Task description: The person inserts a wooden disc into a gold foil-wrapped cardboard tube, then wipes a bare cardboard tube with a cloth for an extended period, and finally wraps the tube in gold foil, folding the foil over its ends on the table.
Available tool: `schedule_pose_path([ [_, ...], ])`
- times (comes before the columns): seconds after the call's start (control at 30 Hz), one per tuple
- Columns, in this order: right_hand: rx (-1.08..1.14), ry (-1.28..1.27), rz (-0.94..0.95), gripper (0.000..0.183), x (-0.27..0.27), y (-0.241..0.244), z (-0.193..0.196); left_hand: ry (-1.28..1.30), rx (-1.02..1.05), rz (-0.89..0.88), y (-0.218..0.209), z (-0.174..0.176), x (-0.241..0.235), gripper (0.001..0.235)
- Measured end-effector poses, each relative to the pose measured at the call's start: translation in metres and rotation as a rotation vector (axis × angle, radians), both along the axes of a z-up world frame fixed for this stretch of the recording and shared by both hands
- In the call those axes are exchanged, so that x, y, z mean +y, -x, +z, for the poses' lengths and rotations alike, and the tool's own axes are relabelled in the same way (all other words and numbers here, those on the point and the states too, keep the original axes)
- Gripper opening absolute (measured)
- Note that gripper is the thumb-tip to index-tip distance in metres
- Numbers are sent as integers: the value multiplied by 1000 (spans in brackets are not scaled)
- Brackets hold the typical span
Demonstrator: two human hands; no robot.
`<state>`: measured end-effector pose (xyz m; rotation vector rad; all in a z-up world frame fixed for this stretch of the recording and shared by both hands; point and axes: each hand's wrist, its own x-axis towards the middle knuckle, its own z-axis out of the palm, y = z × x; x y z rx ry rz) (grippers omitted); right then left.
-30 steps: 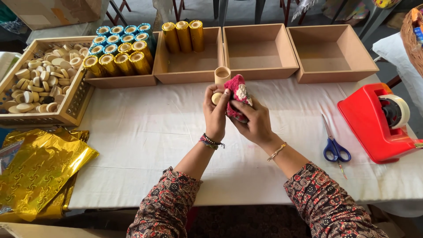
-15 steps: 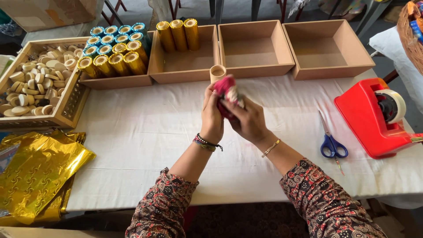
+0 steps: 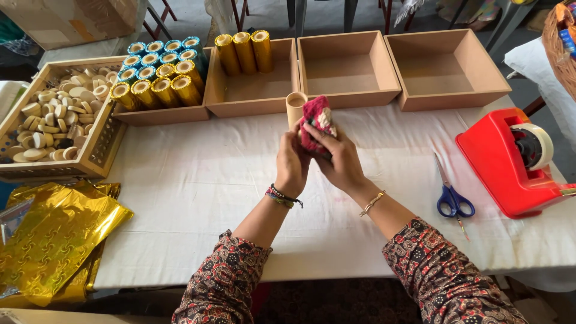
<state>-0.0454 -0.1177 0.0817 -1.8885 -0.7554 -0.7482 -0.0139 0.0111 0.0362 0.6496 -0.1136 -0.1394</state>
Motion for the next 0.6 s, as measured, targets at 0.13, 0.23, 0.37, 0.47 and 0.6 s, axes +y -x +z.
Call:
schedule_pose_path([
  [0.13,601,-210,-64,34,-5,-7,-2,-113,-99,-29,-3,-12,-1,51],
  [0.23,477,-330,3,29,-19,-31,-40,-291,-137,-40,-4,-10,2,48],
  [0.37,436,-246,-52,30,-18,-25,-30,-411,-154,88,-32,-15,32,34],
  [0.47,442,-65,-156,30,-16,-25,-24,-655,-322,468,-56,13,100,33],
  [0.6,282,46,-96,24,-14,-29,-27,-1138,-367,1069,-93,13,260,47],
])
